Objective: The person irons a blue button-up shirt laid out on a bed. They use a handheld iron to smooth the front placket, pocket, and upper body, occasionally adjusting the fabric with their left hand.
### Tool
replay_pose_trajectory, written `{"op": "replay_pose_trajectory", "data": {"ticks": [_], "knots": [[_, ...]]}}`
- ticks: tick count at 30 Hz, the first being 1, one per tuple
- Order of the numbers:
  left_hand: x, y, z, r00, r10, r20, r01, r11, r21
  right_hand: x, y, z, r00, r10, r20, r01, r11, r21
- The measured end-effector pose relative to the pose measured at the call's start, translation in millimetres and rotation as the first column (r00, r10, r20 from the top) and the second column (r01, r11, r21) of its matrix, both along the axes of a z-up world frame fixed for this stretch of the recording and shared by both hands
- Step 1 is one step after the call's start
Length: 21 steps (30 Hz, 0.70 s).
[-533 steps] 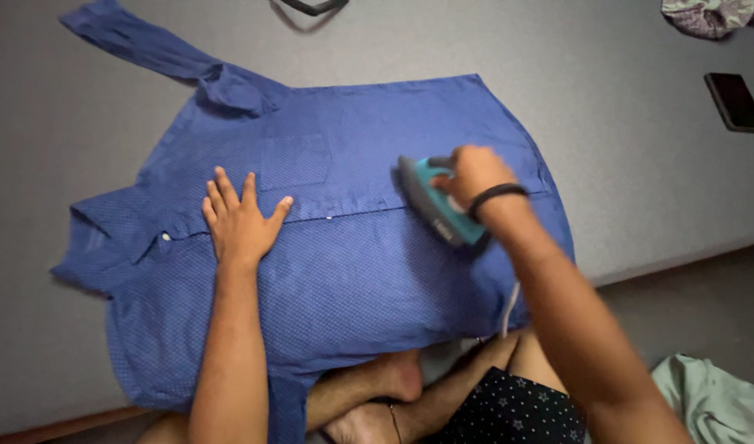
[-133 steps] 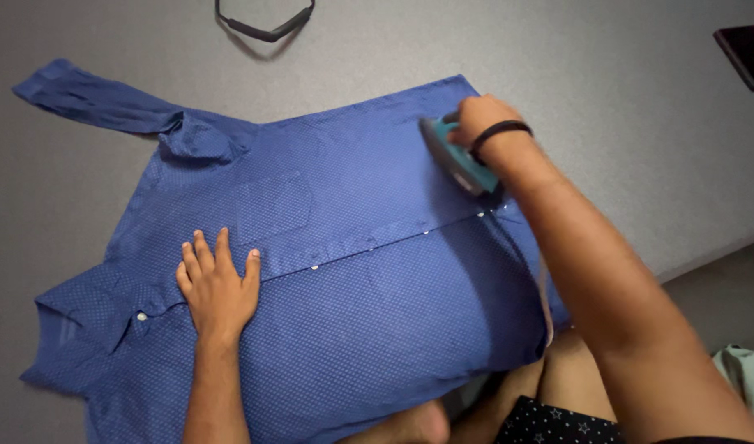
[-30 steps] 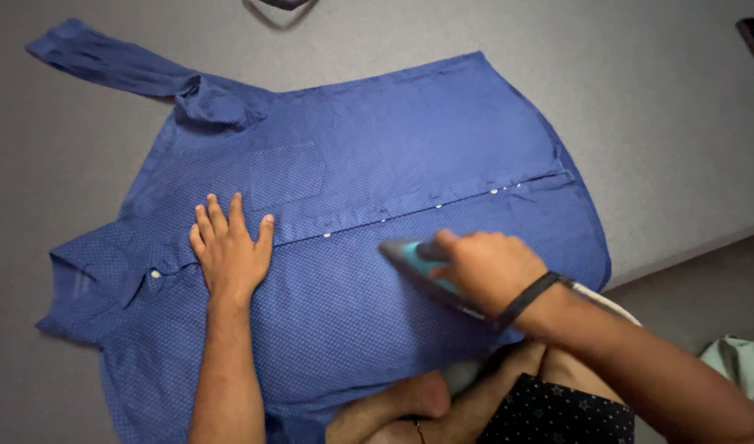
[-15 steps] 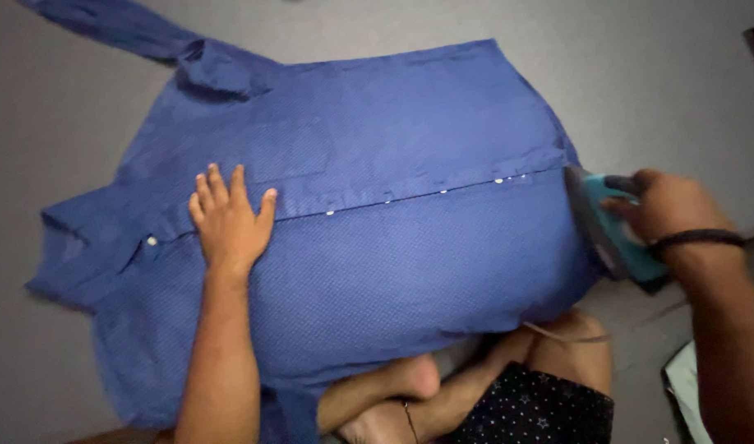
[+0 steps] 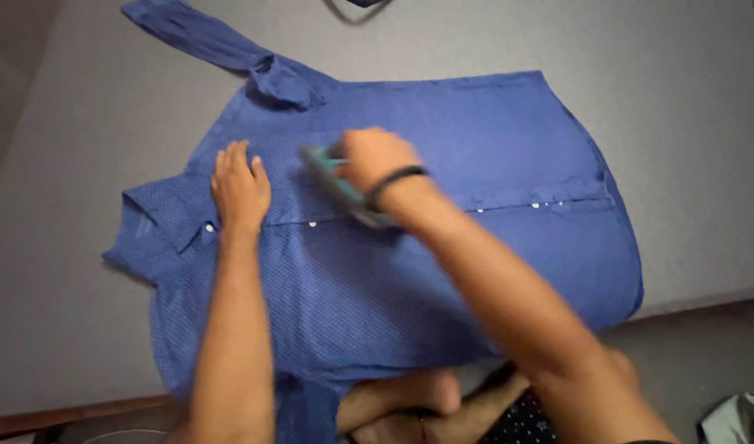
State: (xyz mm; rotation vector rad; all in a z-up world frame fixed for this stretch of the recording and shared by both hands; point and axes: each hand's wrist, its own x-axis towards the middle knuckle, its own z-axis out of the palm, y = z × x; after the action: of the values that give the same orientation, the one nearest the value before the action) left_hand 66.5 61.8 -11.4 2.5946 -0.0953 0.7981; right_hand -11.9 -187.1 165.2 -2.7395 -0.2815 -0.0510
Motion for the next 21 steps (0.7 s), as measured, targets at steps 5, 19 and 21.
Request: {"op": "replay_pose_trajectory", "data": {"ticks": [5,19,21], "knots": [[3.7,-2.0,-16.5,0.999,0.049,-0.022,-0.045,0.987,0.154,53.8,65.5,-38.5,0.992,0.121,-0.032,-0.122,0.992,-0.028],[-3.1,-7.9,5.7,0.978,0.068,-0.198,-0.044,0.991,0.123,148.5,-67.1,-48.7,0.938,-0.346,-0.006,0.341,0.927,-0.154],[-3.4,-8.9,7.0,0.976,0.066,-0.205,-0.042,0.992,0.117,156.4,-102.5,-53.5,0.926,-0.376,0.008,0.373,0.915,-0.152]]}}
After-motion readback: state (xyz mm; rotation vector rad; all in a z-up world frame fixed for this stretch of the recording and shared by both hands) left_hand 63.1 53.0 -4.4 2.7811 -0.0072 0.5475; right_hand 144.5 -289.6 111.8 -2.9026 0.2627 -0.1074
